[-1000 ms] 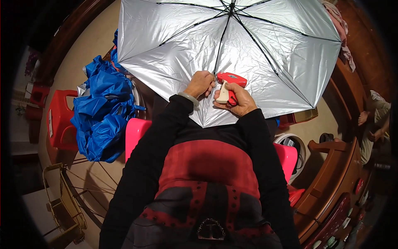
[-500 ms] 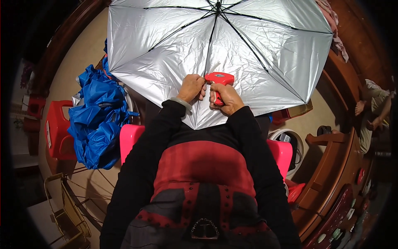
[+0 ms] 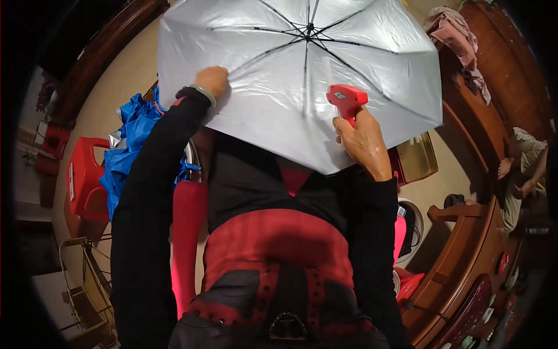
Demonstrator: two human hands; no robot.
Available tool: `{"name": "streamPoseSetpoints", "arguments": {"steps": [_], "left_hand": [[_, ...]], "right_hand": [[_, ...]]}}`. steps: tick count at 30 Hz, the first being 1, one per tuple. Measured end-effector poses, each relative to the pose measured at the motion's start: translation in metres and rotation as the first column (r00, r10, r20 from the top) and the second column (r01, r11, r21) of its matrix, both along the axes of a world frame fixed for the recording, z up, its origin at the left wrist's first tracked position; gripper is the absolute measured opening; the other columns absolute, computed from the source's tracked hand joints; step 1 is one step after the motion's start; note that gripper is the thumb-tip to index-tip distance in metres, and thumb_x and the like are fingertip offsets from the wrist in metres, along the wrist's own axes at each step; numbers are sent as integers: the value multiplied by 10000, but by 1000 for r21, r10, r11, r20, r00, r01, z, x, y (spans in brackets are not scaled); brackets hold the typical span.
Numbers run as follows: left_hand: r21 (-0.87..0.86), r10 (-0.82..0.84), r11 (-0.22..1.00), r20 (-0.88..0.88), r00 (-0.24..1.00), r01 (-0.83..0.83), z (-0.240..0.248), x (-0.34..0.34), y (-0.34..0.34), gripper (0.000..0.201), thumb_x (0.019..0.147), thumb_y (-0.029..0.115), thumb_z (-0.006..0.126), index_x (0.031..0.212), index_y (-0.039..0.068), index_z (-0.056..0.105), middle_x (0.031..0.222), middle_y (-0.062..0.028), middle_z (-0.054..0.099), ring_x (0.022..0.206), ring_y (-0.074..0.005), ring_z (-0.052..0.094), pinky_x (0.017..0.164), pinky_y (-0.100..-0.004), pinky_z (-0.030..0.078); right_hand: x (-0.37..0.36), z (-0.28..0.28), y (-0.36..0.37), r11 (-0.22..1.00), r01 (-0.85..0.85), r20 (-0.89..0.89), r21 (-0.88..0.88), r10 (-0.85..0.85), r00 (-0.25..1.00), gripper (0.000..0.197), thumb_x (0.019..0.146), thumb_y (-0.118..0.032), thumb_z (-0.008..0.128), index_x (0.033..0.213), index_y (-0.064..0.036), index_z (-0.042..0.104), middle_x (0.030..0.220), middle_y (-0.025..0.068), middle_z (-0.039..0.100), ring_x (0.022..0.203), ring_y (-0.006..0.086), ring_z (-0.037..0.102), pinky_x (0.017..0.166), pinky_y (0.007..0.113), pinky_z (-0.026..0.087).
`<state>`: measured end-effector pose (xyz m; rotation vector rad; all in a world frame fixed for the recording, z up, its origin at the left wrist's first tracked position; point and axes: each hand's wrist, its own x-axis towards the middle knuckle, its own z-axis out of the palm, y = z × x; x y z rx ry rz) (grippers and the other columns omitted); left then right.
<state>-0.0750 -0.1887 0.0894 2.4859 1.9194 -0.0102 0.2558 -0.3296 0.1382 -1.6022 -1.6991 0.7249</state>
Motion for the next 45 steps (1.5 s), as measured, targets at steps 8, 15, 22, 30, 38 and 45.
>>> {"name": "streamPoseSetpoints", "arguments": {"steps": [8, 15, 22, 30, 38, 45], "left_hand": [[-159, -85, 978, 286, 954, 135, -35, 57, -31, 337, 730, 309, 558, 717, -25, 599, 746, -235, 584, 748, -381, 569, 664, -439, 446], [87, -13, 996, 330, 944, -17, -87, 97, -64, 285, 741, 239, 546, 730, -39, 611, 678, -222, 589, 619, -344, 594, 608, -403, 476], [-515, 528, 848, 842, 112, -122, -95, 110, -85, 183, 778, 77, 484, 752, -66, 596, 566, -123, 586, 409, -177, 557, 430, -303, 469], [-496, 500, 865, 843, 198, -70, -95, 99, -93, 209, 800, 79, 455, 706, -74, 561, 553, -111, 576, 413, -160, 548, 396, -284, 445], [-458, 454, 889, 876, 160, -17, -96, 103, -97, 239, 817, 115, 444, 705, -68, 550, 554, -112, 569, 394, -166, 527, 378, -289, 428], [-494, 489, 861, 869, 74, 116, -97, 110, -95, 229, 837, 115, 438, 728, -57, 543, 561, -94, 547, 381, -141, 494, 360, -263, 407]], "right_hand": [[-22, -28, 6, 964, 1, -248, -267, -70, 966, 229, 756, -162, 546, 847, 49, 541, 679, 121, 590, 525, 184, 553, 498, 298, 441], [-61, -74, 12, 866, -171, -711, -470, -256, 655, 187, 780, -112, 510, 886, 42, 517, 681, 128, 576, 545, 218, 589, 498, 321, 490], [-86, -115, 18, 840, -74, -751, -538, -438, 494, 185, 727, -17, 468, 902, 39, 480, 644, 118, 538, 481, 215, 546, 436, 333, 470], [-94, -119, 8, 813, -157, -751, -561, -420, 509, 165, 731, -8, 470, 892, 25, 457, 652, 138, 538, 502, 240, 563, 433, 366, 482], [-79, -117, 7, 684, -310, -745, -660, -545, 384, 226, 825, -136, 487, 1001, 2, 457, 806, 171, 582, 667, 272, 619, 610, 468, 542], [-62, -120, 7, 677, -428, -800, -599, -529, 285, 242, 858, -194, 505, 1041, -44, 453, 846, 164, 582, 709, 267, 619, 655, 475, 538]]}}
